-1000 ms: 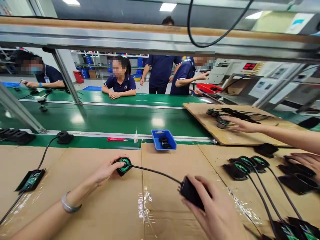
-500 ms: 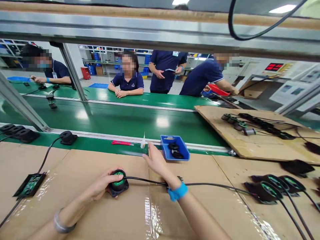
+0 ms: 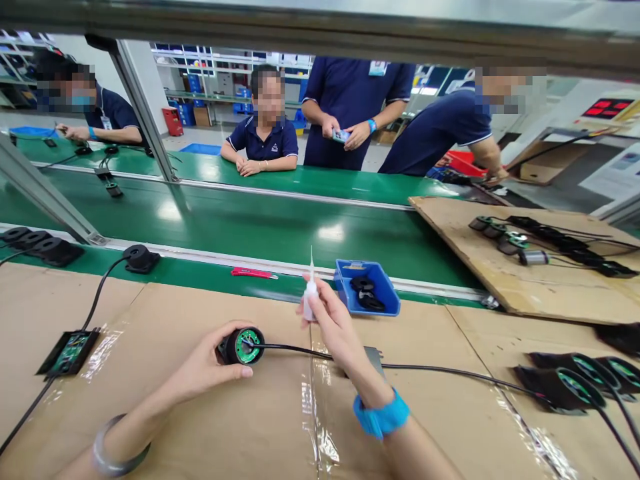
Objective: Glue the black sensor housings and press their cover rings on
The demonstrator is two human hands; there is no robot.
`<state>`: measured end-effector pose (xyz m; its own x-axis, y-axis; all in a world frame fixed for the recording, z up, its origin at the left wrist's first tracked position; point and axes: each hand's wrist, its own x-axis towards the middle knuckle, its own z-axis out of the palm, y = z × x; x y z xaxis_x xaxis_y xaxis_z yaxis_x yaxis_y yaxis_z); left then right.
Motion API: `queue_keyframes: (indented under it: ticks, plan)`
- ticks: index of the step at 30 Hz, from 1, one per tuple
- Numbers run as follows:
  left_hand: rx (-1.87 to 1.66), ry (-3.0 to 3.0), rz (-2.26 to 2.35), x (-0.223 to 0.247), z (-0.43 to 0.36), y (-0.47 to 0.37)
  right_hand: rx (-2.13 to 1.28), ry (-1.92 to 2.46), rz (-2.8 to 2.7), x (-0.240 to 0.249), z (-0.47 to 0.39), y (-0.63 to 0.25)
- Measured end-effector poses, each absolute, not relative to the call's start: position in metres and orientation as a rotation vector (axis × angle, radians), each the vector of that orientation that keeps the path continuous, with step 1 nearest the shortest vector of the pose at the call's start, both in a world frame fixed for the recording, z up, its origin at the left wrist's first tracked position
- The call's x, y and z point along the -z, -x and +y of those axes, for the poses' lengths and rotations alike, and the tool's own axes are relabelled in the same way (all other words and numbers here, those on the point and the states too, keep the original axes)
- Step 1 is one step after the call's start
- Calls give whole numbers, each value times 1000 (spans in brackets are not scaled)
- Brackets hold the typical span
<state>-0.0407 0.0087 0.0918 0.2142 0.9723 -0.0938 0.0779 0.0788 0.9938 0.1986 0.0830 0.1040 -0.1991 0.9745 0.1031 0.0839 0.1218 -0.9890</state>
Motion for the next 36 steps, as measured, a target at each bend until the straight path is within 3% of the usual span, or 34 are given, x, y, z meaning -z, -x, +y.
queue_keyframes:
  ticks: [8, 17, 26, 36]
  plan:
    - [-900, -1458, 1313, -93, 6, 46, -1674, 984, -795, -95, 20, -213]
    - [-803, -1146, 1056, -100, 9, 46, -1923, 857, -702, -79, 12, -198]
    - [-606, -703, 630, -87, 0, 43, -1919, 813, -733, -68, 13, -188]
    - [-746, -778, 796, -64, -5, 28, -1939, 795, -730, -48, 6, -189]
